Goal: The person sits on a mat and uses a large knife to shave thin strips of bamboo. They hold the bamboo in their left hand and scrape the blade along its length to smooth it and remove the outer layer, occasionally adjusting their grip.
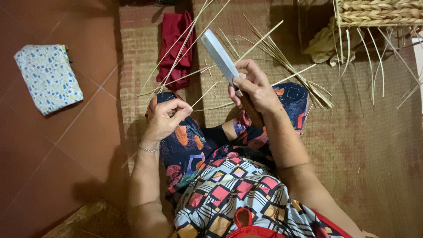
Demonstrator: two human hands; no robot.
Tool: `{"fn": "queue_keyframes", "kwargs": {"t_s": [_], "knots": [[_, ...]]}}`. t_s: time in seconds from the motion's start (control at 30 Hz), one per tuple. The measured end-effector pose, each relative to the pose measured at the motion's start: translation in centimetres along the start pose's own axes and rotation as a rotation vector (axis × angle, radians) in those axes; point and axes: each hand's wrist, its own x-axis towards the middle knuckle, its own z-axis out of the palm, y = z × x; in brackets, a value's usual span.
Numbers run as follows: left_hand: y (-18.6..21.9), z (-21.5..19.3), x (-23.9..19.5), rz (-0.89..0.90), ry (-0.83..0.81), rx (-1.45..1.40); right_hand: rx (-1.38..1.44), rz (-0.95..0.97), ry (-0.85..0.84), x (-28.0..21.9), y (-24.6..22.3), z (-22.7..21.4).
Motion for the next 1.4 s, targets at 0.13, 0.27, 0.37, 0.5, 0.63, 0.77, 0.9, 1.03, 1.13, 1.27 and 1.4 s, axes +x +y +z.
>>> {"fn": "queue_keyframes", "kwargs": {"t_s": [0.13,0.27,0.37,0.5,0.63,0.77,0.9,1.03,1.13,1.27,1.4], "knots": [[-1.4,0.8,-0.7,-0.131,-0.041,-0.127,-0.100,-0.056,0.074,-0.2,0.6,0.5],[-1.3,1.4,-1.3,-0.149,-0.036,-0.190,-0.054,-0.056,0.077,-0.1,0.1,0.3],[-1.0,1.4,-1.4,-0.187,-0.023,-0.107,-0.060,-0.056,0.077,0.1,0.1,0.0],[-0.8,1.2,-1.5,-0.233,-0.019,-0.236,-0.160,-0.129,0.119,0.6,0.1,-0.8],[-1.2,0.7,-2.2,-0.280,-0.016,-0.252,-0.156,-0.150,0.099,0.5,-0.1,-1.8],[-1.6,-0.4,-2.8,-0.330,0.001,-0.221,-0.152,-0.158,0.134,0.5,-1.2,-2.8],[-2.3,-1.8,-3.6,-0.322,0.004,-0.210,-0.154,-0.163,0.158,0.6,-1.8,-4.4],[-2.4,-3.4,-4.0,-0.323,0.026,-0.089,-0.113,-0.174,0.232,1.4,-2.1,-7.3],[-1.2,-4.5,-3.4,-0.235,0.130,0.084,0.068,-0.224,0.297,2.2,-1.8,-9.6],[3.5,-5.3,-2.4,0.173,0.380,0.495,0.270,-0.120,0.280,2.4,0.3,-11.1],[8.5,-7.9,-0.7,0.561,0.628,1.054,0.411,0.031,0.350,2.9,2.8,-9.6]]}}
